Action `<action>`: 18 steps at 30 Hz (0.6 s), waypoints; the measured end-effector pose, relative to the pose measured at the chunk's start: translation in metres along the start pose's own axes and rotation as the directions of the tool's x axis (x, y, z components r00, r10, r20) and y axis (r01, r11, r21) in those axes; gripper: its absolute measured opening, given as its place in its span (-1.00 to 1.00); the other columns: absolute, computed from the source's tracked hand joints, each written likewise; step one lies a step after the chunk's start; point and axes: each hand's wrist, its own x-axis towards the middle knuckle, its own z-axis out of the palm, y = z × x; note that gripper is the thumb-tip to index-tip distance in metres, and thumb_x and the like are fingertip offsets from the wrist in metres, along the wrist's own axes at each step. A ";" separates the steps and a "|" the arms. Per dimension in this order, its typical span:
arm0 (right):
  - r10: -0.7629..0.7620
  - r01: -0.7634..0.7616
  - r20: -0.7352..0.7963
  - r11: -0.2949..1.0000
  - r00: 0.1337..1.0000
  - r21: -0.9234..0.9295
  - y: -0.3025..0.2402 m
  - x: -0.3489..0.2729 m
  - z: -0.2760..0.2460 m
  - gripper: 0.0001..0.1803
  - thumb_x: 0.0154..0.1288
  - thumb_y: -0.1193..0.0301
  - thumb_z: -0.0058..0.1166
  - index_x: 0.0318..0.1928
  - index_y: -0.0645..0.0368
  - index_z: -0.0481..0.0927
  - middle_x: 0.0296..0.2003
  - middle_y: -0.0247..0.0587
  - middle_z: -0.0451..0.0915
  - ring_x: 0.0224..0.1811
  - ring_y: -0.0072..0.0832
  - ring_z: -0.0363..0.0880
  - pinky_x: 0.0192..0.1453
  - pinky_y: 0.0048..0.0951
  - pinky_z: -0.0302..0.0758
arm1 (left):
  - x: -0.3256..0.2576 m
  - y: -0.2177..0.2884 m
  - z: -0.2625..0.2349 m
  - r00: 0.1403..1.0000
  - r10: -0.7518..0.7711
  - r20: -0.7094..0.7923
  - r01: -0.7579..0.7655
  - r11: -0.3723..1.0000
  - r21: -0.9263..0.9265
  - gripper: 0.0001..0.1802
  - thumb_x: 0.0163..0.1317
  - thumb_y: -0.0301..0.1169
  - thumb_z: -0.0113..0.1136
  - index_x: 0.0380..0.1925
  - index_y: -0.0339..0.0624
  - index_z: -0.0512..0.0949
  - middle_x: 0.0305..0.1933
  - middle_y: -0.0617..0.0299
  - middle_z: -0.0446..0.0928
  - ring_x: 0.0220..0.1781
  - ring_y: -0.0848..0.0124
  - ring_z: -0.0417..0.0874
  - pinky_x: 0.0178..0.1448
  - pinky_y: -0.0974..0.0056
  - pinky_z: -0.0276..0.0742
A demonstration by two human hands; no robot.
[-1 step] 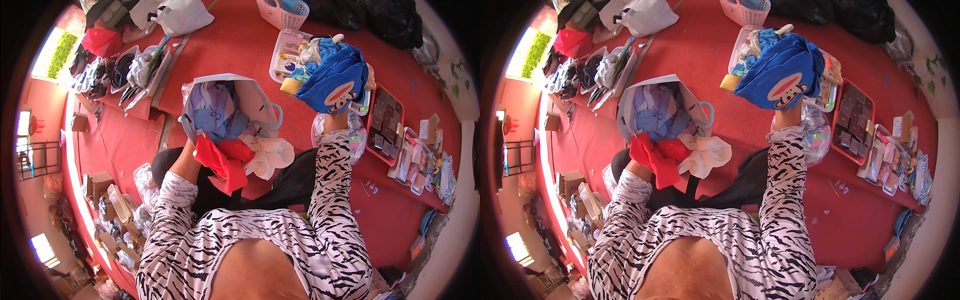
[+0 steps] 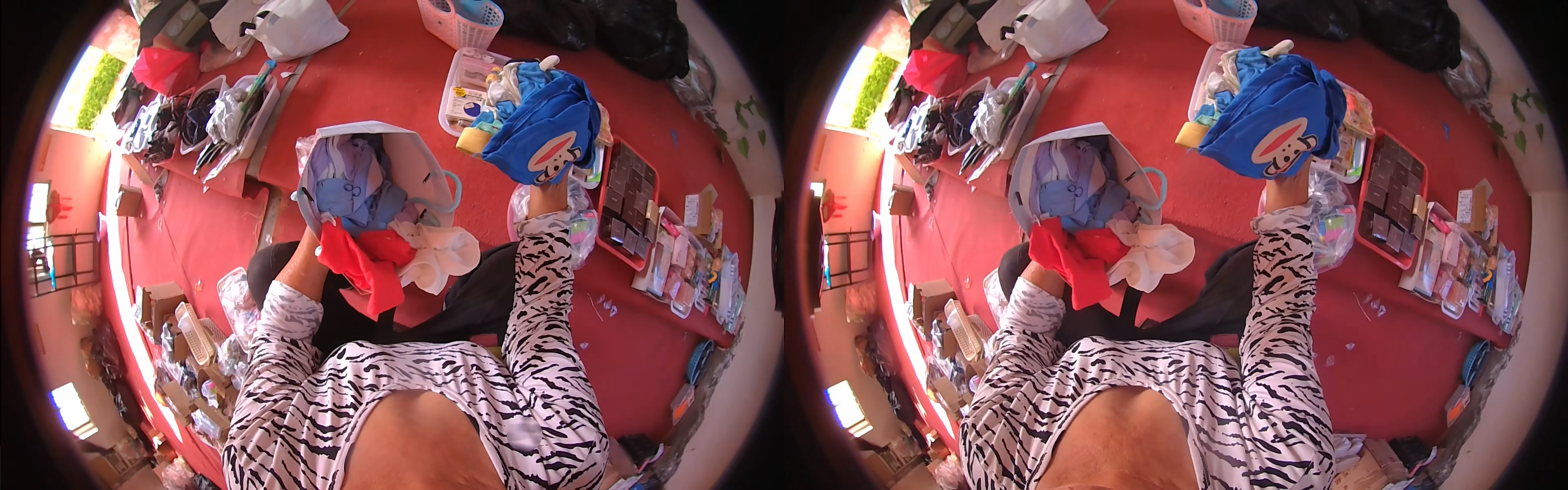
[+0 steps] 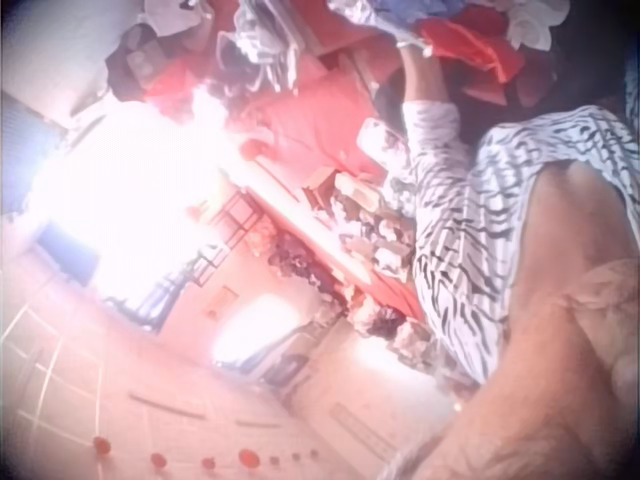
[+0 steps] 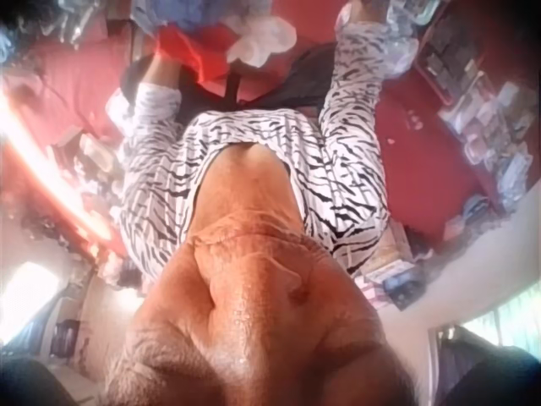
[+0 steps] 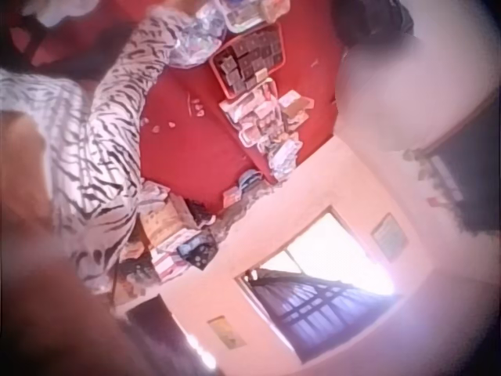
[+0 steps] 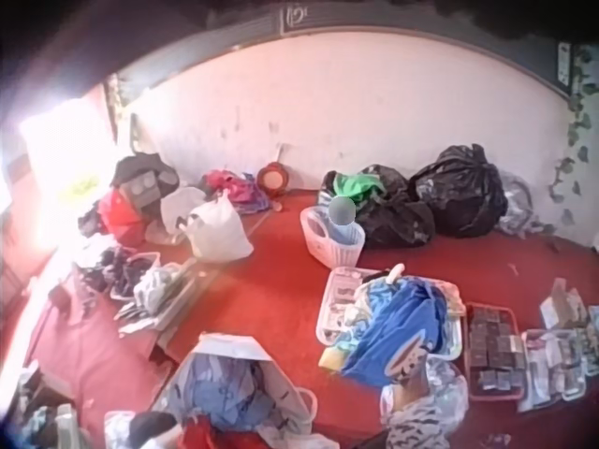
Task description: The person sits on the floor and folds various small pieces of clothing, including a blue shirt and a yellow cloth, placing them into a small patterned basket. The person also handles a plastic bag and a pink bowl during the process.
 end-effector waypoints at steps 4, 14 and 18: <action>0.195 -0.217 0.115 0.949 0.974 0.230 0.003 -0.004 -0.001 -0.47 0.20 0.56 -0.09 0.21 0.28 0.21 0.18 0.08 0.25 0.20 0.00 0.23 0.25 -0.16 0.26 | 0.001 0.002 0.000 1.000 0.002 0.000 -0.002 1.000 0.001 -0.40 0.26 -0.01 -0.03 0.13 -0.24 0.33 0.02 0.07 0.51 -0.03 0.20 0.57 0.12 0.13 0.48; 0.358 -0.351 0.042 0.930 0.933 -0.110 0.080 0.030 0.018 -0.64 0.07 0.59 0.00 -0.04 0.31 0.46 -0.12 0.02 0.50 -0.06 0.01 0.45 0.02 -0.16 0.39 | 0.003 0.010 0.001 1.000 0.015 -0.001 -0.015 1.000 0.020 -0.39 0.26 0.00 -0.02 0.13 -0.24 0.32 0.03 0.06 0.50 -0.02 0.20 0.57 0.13 0.12 0.48; 0.546 -0.547 0.113 0.837 0.830 -0.019 0.115 0.038 0.033 -0.66 0.06 0.57 0.01 -0.08 0.32 0.47 -0.16 0.03 0.52 -0.10 0.02 0.47 -0.02 -0.16 0.40 | 0.002 0.012 -0.001 1.000 0.012 0.000 -0.012 1.000 0.023 -0.39 0.26 0.00 -0.02 0.14 -0.24 0.32 0.04 0.06 0.50 -0.01 0.19 0.56 0.13 0.12 0.47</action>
